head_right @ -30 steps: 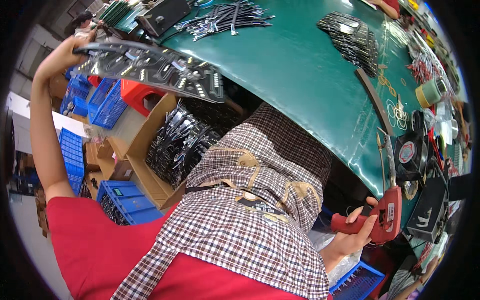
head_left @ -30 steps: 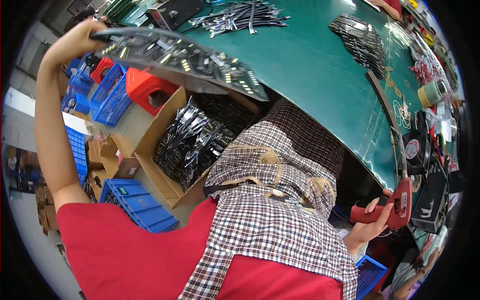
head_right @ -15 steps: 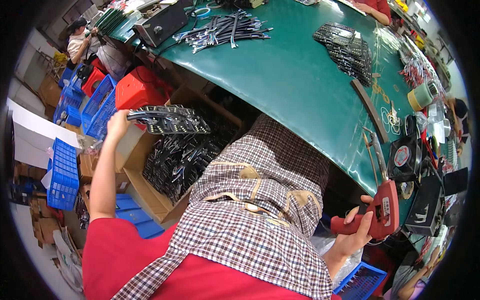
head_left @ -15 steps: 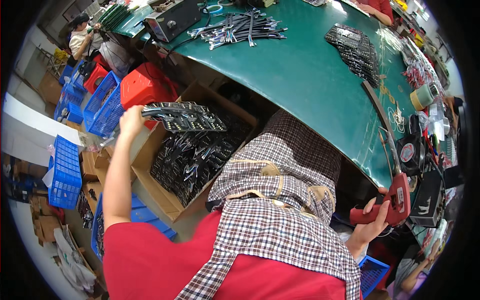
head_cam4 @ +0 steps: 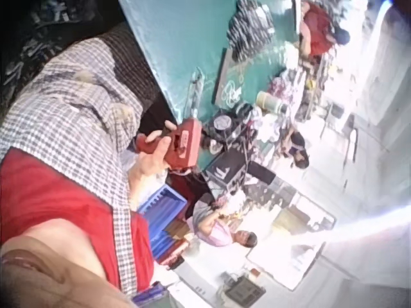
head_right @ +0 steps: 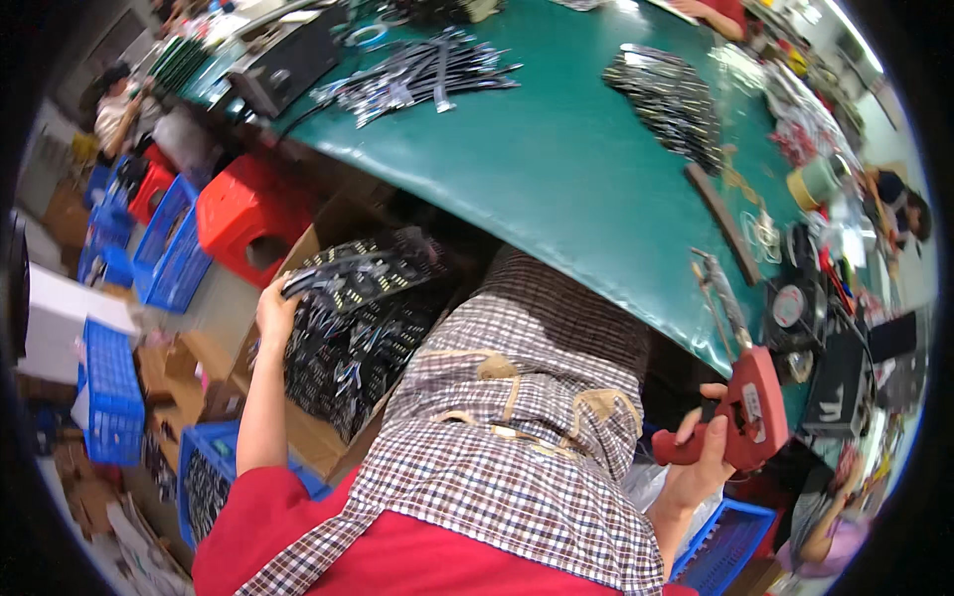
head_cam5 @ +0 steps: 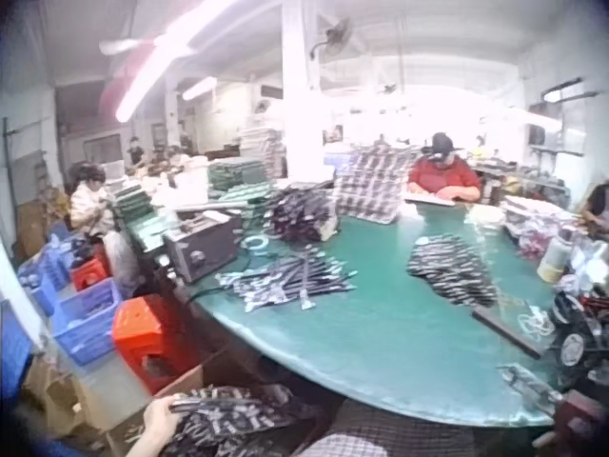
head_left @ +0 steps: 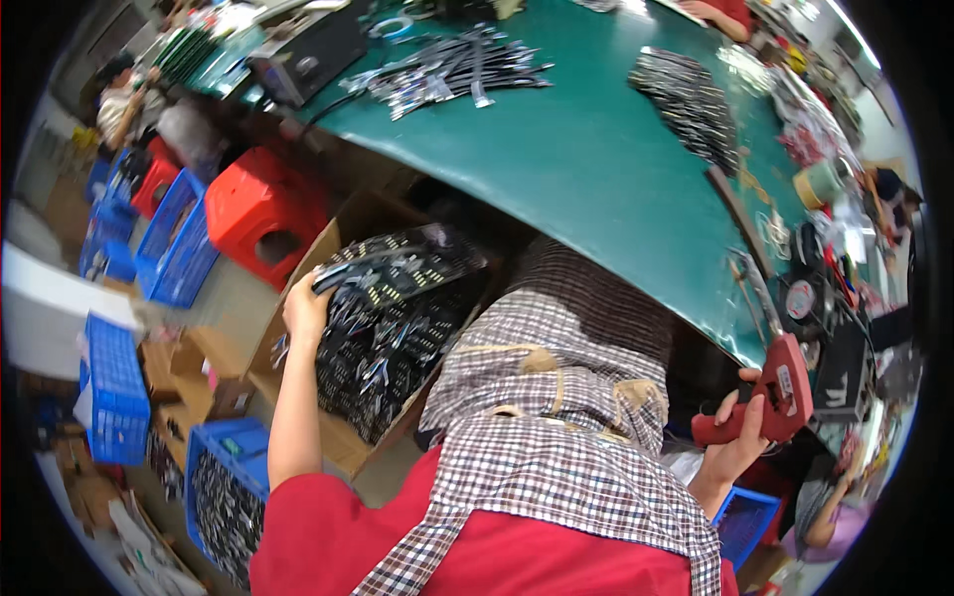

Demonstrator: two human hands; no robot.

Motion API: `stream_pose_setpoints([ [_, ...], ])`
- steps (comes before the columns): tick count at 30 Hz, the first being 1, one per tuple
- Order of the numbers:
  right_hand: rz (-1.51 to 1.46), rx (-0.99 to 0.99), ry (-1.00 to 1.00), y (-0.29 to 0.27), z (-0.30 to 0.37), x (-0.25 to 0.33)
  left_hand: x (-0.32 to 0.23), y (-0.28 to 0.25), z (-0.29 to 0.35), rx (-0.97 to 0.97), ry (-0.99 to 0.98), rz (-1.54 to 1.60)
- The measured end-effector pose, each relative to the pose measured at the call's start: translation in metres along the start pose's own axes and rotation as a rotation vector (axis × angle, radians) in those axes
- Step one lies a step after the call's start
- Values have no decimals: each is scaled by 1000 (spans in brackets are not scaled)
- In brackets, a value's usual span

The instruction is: The person solders wires onto circuit board panels using a soldering iron, places completed boards into a box, arranges a new board on the table, and solders wires onto it.

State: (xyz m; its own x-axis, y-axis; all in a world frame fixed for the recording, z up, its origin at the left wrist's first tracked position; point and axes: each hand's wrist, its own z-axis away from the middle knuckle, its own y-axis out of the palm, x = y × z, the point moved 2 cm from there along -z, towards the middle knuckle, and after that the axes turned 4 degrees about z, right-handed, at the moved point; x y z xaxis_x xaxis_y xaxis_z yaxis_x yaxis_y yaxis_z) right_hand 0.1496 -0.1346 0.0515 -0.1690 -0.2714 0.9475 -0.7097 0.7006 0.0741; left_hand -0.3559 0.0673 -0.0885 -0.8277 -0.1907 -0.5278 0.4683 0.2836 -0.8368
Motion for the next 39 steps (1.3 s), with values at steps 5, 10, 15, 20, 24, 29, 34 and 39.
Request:
stream_pose_setpoints([
  [5,24,158,142,-19,16,0,11,23,-17,146,6,404],
  [10,-16,80,7,12,6,-5,-92,217,-116,301,412,615],
  [15,-116,28,252,8,25,16,-139,219,-126,200,670,594],
  [20,-254,14,236,4,22,15,-112,164,-108,-18,750,476],
  [24,-560,116,195,-6,-6,10,-71,114,-84,-211,741,299],
  [29,-1094,374,331,-33,-17,32,-5,33,-60,-385,711,73],
  [34,-438,347,-59,-23,-54,12,-152,11,-50,-310,690,234],
  [39,506,395,-413,-20,-67,-17,-302,34,-71,-94,802,377],
])
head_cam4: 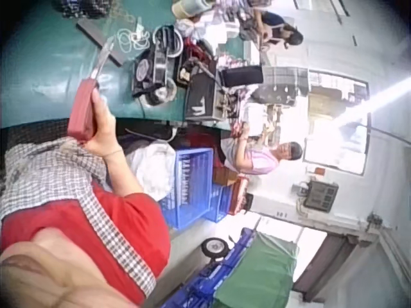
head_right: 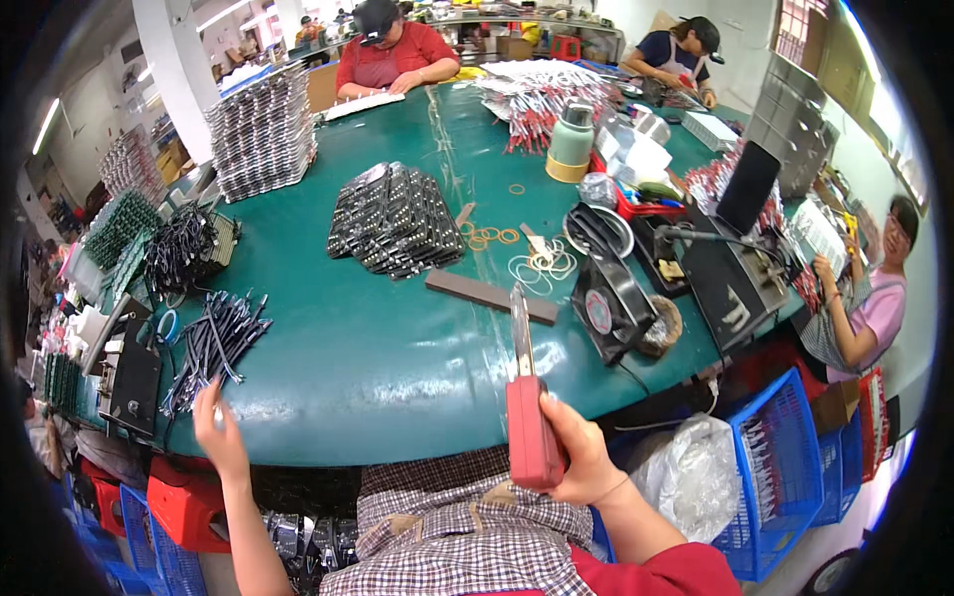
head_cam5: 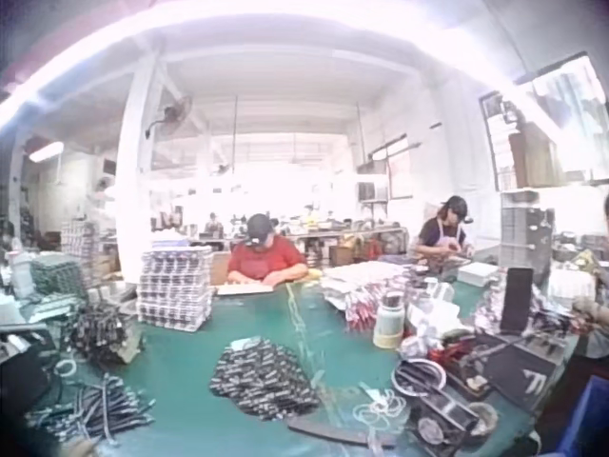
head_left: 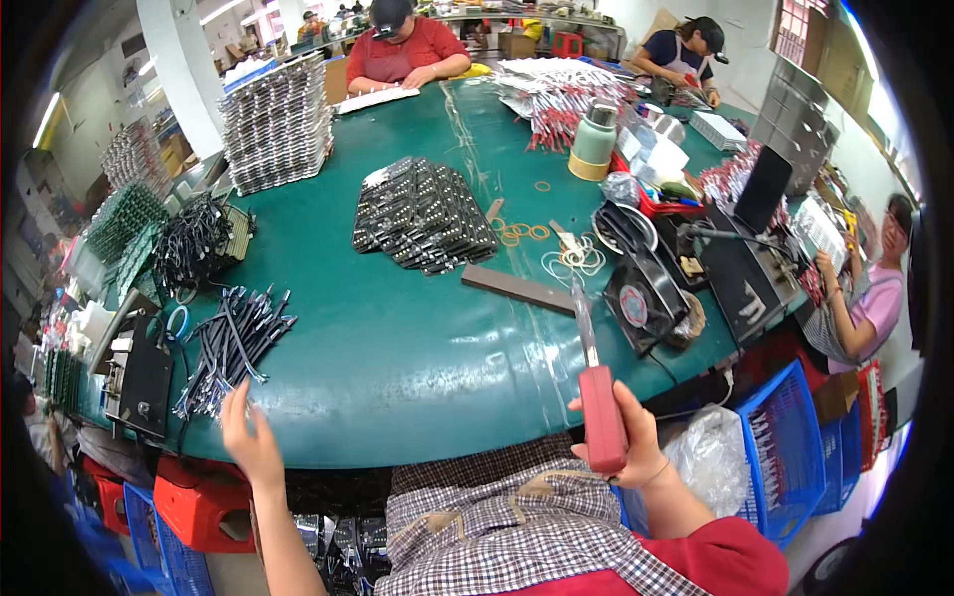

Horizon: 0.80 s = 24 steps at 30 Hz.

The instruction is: The person solders wires onto circuit board panels using a soldering iron, places completed boards into a box, arranges a new board on the table, and solders wires onto it.

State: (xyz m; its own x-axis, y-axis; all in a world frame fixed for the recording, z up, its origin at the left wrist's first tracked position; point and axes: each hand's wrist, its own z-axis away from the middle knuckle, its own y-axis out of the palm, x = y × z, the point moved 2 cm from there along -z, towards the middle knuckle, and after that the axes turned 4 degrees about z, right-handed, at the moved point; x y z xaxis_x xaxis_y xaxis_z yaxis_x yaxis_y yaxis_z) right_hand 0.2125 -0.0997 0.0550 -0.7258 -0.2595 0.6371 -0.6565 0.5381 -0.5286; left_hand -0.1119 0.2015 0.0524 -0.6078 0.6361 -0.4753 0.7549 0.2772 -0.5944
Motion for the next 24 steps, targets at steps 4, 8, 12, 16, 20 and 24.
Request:
stream_pose_setpoints([
  [4,158,-75,-5,10,6,-16,-19,131,-106,314,73,211],
  [8,282,-36,-5,16,15,-21,-58,246,-194,472,44,193],
  [12,242,39,112,19,19,-33,-109,332,-237,683,-91,-32],
  [16,245,56,97,17,15,-36,-133,377,-238,830,-172,-121],
  [20,224,139,114,17,10,-39,-105,390,-235,865,-198,-196],
  [24,181,156,142,17,12,-45,-94,400,-238,891,-215,-88],
])
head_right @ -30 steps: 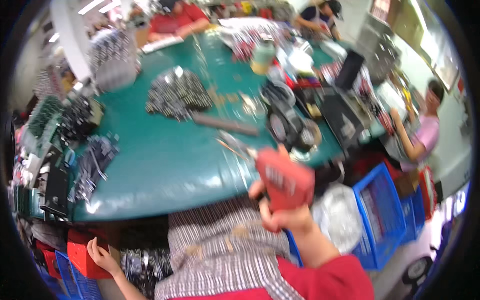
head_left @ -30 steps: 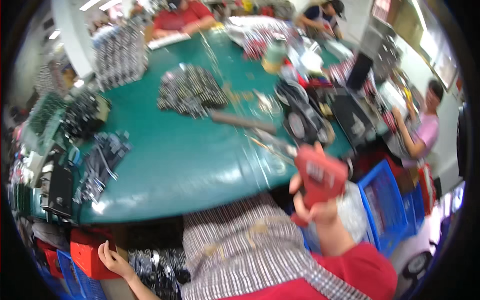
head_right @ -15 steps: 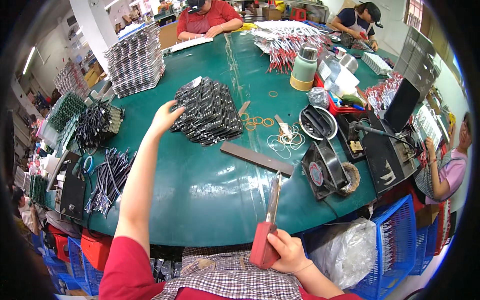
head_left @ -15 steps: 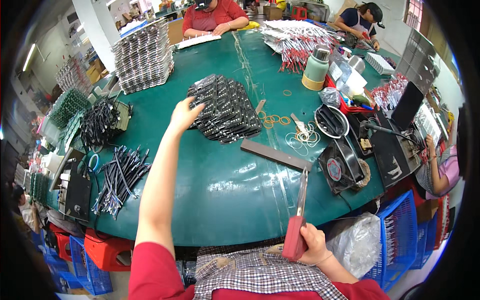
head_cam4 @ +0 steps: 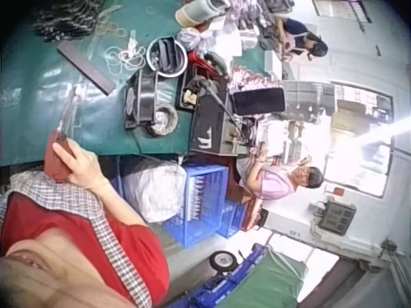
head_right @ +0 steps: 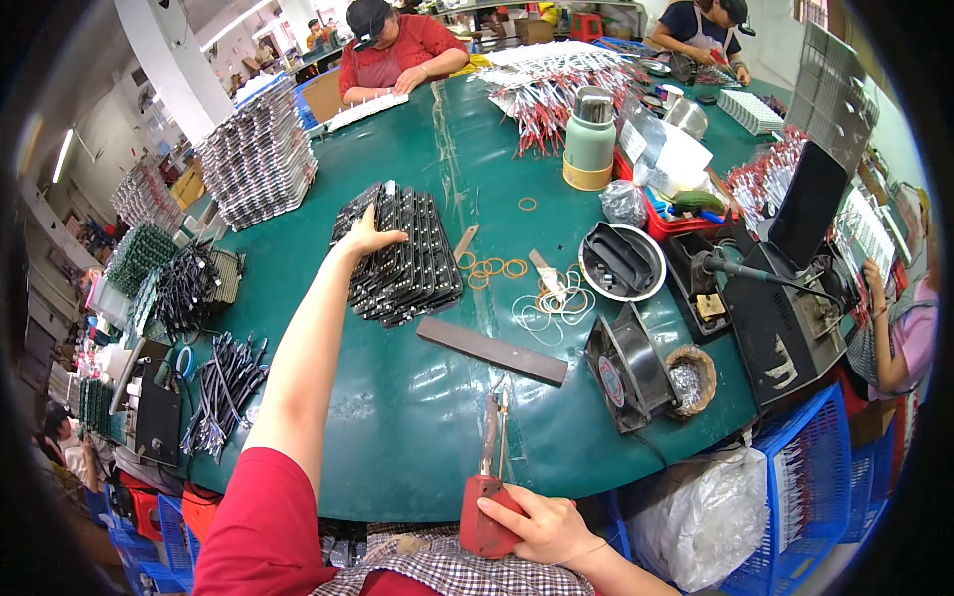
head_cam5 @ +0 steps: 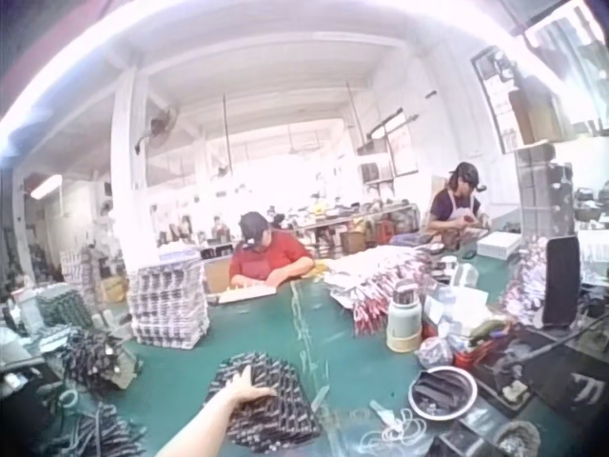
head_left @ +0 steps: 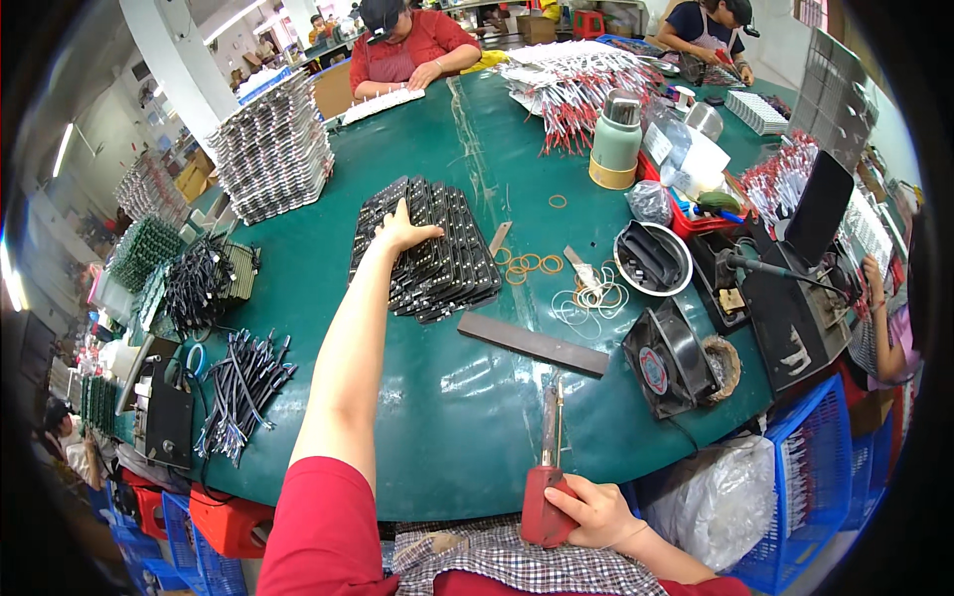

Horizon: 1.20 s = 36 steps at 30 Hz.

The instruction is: The person solders wires onto circuit board panels using a soldering iron, places completed boards into a box, arranges a new board on the table, and solders wires onto it.

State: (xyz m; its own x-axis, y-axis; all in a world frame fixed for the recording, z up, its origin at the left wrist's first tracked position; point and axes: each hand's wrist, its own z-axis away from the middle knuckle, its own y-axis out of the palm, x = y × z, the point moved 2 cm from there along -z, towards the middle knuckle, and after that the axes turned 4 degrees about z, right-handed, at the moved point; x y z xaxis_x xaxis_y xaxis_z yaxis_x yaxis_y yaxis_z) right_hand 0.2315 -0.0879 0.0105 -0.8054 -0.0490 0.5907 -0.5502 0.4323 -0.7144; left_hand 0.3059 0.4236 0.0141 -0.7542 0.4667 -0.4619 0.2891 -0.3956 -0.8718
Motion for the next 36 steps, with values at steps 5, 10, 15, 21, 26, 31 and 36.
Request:
stream_pose_setpoints([
  [5,-44,-41,-11,0,1,-2,3,-8,-1,3,133,64],
  [10,-73,-61,-5,-3,1,-3,1,-11,0,-9,212,37],
  [15,-80,-63,-15,-5,2,-5,-4,-10,-1,-33,270,73],
  [21,-97,-62,-39,-2,1,-6,-2,-35,3,19,295,209],
  [26,-84,-86,-16,-3,2,-5,-18,-52,17,45,211,112],
  [31,-71,-83,-29,0,5,-7,-34,-65,46,105,130,42],
  [36,-60,-111,-62,2,2,-6,-21,-71,39,144,173,48],
])
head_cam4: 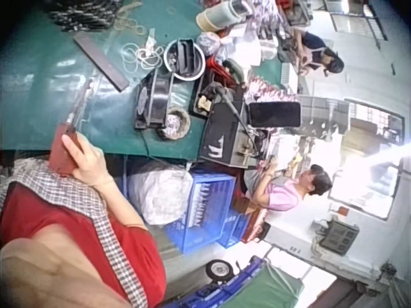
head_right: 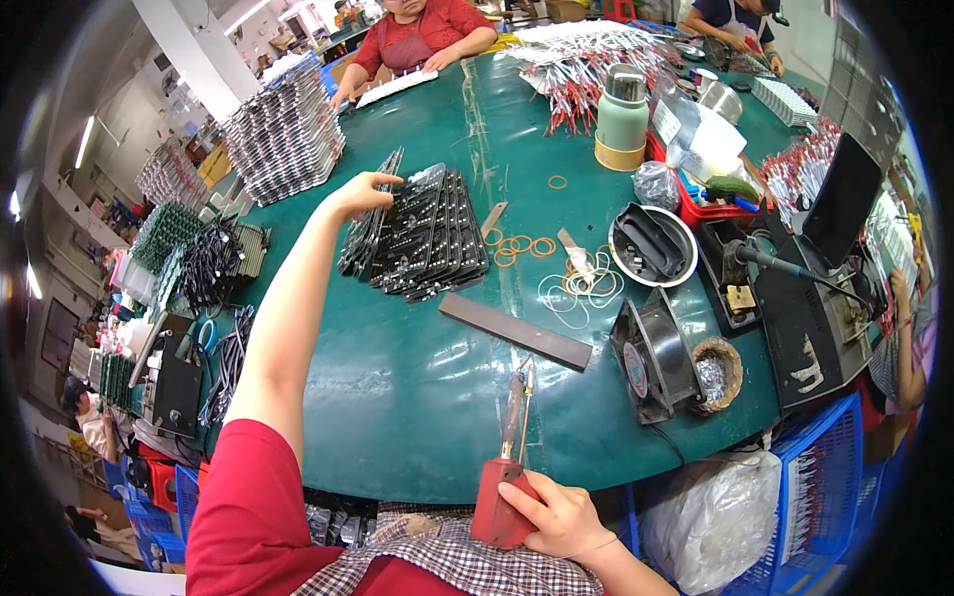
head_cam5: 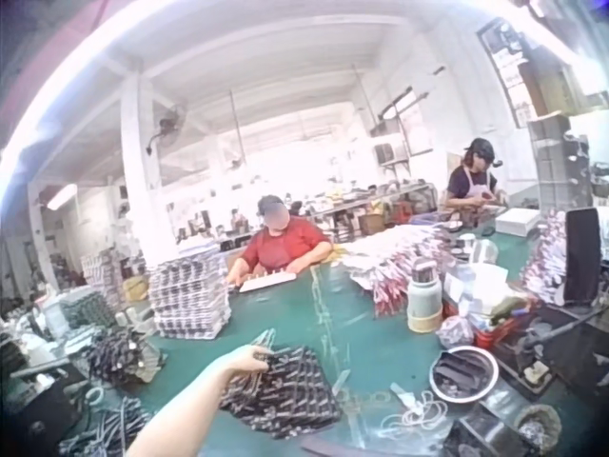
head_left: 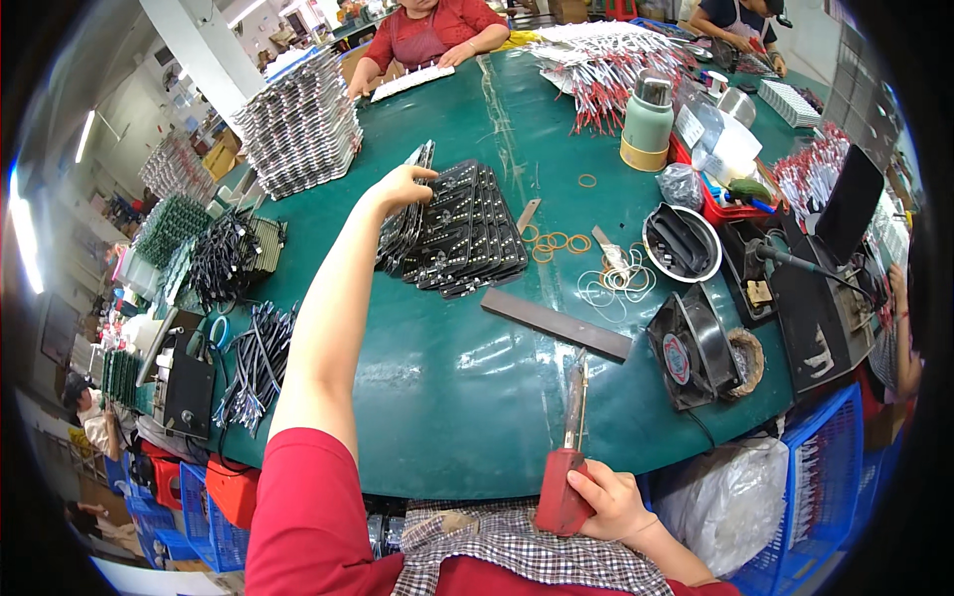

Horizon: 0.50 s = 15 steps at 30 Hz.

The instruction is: The person solders wires onto circuit board panels using a soldering iron, places completed boards into a box, arranges a new board on the table, and solders wires onto it.

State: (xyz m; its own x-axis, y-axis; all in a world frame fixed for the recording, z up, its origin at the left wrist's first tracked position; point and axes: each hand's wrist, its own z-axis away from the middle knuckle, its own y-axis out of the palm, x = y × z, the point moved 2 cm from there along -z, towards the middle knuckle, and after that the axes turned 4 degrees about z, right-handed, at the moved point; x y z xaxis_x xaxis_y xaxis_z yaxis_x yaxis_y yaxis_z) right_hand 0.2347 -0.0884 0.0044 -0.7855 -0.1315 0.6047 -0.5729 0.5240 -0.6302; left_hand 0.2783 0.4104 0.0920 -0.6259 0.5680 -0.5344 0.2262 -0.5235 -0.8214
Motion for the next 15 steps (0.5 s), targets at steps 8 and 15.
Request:
stream_pose_setpoints([
  [8,-23,-50,-17,0,-1,-1,39,-28,-9,-199,-130,-500],
  [15,-4,-61,-1,-3,0,0,51,-37,11,-298,30,-507],
])
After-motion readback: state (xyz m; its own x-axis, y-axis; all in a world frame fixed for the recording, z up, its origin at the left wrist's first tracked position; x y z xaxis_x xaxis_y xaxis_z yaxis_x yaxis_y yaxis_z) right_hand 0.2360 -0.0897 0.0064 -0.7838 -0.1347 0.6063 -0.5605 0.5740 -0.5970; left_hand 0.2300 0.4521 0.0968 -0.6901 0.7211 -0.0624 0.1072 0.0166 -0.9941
